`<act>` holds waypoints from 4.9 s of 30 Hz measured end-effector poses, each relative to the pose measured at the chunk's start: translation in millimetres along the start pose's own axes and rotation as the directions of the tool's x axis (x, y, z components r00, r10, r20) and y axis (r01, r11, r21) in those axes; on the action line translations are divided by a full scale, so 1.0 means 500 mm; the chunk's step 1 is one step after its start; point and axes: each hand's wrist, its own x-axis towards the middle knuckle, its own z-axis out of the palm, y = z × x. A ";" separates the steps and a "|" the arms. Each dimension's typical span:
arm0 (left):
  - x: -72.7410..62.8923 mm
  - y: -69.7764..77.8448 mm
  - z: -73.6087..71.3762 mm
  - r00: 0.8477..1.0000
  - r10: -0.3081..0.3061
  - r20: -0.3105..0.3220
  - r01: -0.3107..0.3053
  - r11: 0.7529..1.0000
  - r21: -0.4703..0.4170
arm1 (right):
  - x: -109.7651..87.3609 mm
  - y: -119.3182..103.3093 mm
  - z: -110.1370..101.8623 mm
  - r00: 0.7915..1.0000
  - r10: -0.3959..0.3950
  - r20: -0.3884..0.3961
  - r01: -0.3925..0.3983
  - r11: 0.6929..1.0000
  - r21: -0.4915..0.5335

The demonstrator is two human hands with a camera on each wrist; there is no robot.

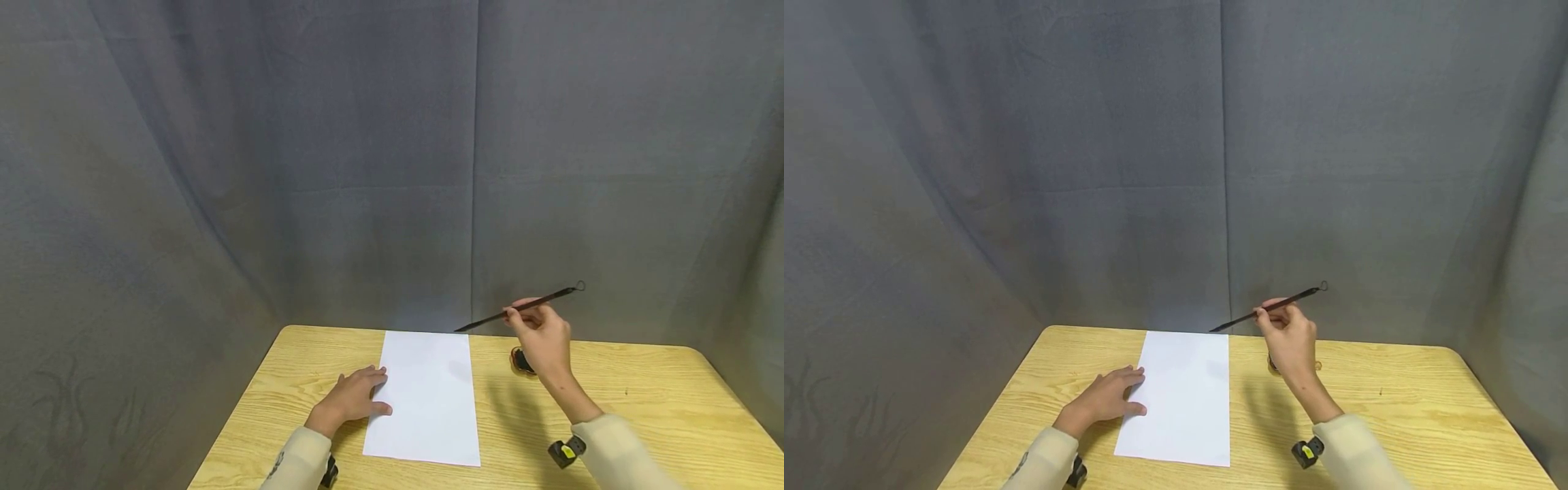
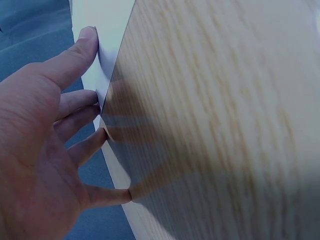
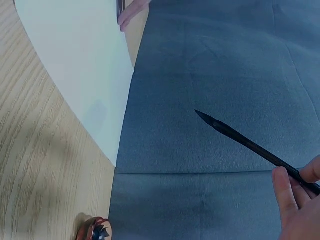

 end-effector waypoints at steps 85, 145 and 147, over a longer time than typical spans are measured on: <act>-0.003 0.008 -0.004 1.000 0.005 -0.019 -0.006 0.999 -0.033 | -0.097 0.007 0.134 0.987 0.012 0.163 -0.024 0.997 0.072; 0.001 -0.003 0.002 0.999 0.025 -0.027 -0.026 0.999 -0.044 | -0.177 0.037 0.208 0.975 0.029 0.219 -0.038 0.998 0.040; 0.003 -0.004 0.003 0.999 0.025 -0.026 -0.026 0.999 -0.038 | -0.179 0.038 0.208 0.976 0.017 0.219 -0.025 0.999 0.031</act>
